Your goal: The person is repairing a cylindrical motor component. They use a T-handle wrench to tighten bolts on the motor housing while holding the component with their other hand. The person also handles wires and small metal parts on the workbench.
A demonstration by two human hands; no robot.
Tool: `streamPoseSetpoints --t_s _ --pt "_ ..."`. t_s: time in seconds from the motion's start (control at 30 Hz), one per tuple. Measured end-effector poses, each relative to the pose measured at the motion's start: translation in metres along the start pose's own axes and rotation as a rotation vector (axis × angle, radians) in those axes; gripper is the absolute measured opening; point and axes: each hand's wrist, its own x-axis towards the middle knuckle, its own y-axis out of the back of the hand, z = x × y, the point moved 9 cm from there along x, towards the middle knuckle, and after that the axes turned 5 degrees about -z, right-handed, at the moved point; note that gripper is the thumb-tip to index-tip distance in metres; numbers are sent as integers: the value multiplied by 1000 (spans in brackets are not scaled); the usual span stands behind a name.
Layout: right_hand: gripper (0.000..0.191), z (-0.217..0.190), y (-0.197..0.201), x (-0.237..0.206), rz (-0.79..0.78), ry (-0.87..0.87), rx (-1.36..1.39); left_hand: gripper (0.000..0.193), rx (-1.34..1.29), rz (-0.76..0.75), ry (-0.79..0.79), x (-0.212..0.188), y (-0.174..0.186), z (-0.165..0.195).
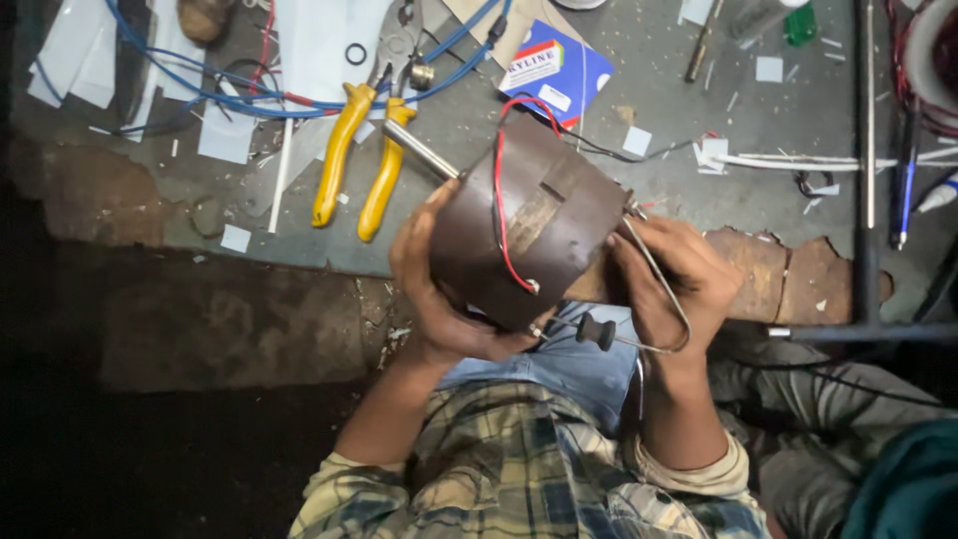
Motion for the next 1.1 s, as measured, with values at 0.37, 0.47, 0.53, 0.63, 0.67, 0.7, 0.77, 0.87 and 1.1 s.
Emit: streamPoseSetpoints --t_s 0.37,0.47,0.53,0.63,0.67,0.7,0.77,0.87,1.1 --pt "15 -8 -6 -1 40 64 -184 117 -15 0 7 -4 -2 -2" --pt "22 -17 -12 3 -9 134 -234 118 -42 -5 34 -3 -2 -2" --pt "20 -18 -15 5 -35 123 -332 119 -47 -12 46 -2 -2 -2" --pt "19 -19 -17 4 -45 93 -388 120 34 -7 5 1 0 3" --pt "19 -19 -17 4 -46 86 -390 119 63 -7 -7 2 0 5" --pt "18 -20 -16 3 -41 82 -382 117 94 -9 -18 3 0 7" --pt "18 -22 -16 4 -30 78 -368 115 106 2 -21 5 0 9" --pt "15 -23 -16 6 -31 71 -399 114 66 32 -6 7 1 10" --pt "18 -30 -12 6 2 156 -302 114 102 35 -12 6 2 11"
